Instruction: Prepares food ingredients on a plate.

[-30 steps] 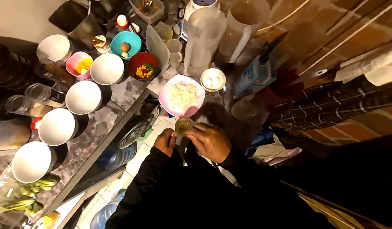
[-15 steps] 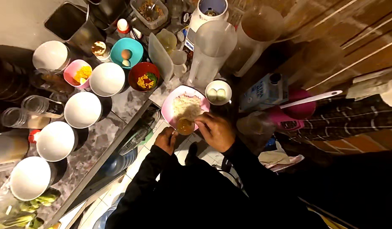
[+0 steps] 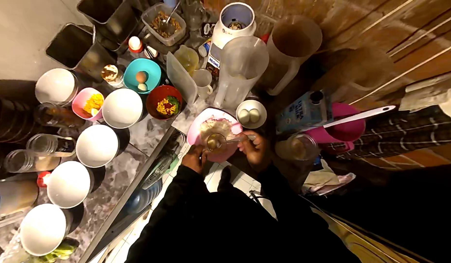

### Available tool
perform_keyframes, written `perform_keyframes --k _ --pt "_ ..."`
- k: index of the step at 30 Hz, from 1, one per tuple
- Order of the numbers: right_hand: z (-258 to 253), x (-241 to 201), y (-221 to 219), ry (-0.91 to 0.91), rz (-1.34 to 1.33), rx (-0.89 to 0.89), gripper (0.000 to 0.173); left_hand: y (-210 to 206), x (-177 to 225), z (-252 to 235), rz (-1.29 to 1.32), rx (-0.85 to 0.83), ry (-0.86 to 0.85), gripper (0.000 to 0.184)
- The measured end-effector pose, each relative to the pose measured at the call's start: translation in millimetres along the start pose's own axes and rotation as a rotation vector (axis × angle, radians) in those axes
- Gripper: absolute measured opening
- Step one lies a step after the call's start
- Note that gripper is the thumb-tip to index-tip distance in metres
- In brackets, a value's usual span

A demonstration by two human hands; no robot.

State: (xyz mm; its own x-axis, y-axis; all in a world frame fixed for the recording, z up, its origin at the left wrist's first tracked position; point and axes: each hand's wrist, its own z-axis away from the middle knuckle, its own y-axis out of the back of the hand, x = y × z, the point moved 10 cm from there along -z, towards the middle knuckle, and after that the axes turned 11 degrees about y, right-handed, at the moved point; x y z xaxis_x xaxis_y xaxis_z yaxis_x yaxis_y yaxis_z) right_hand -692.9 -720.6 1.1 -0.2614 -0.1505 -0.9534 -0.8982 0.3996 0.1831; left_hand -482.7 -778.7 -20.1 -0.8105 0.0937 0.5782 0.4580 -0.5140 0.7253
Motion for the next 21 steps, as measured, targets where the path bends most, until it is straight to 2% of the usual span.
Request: perform_keyframes --k 3,6,11,21 --pt "-1.6 9.4 9.3 -0.149 0.007 0.029 0.023 -1.7 -3.3 -7.5 -0.005 -0.023 0.023 0.032" --pt "-7.9 11.5 15.1 -0.212 -0.017 0.042 0.024 0.2 -5.0 -11.6 0.041 0.001 0.018 0.033" --pt "-25.7 3.6 18.4 -0.176 -0.073 0.042 0.027 10.0 -19.5 -9.3 0.116 0.029 0.090 0.031" --pt "-43.7 -6.7 42.6 -0.113 0.190 0.056 0.031 35.5 -65.9 22.2 0.150 0.192 0.121 0.035"
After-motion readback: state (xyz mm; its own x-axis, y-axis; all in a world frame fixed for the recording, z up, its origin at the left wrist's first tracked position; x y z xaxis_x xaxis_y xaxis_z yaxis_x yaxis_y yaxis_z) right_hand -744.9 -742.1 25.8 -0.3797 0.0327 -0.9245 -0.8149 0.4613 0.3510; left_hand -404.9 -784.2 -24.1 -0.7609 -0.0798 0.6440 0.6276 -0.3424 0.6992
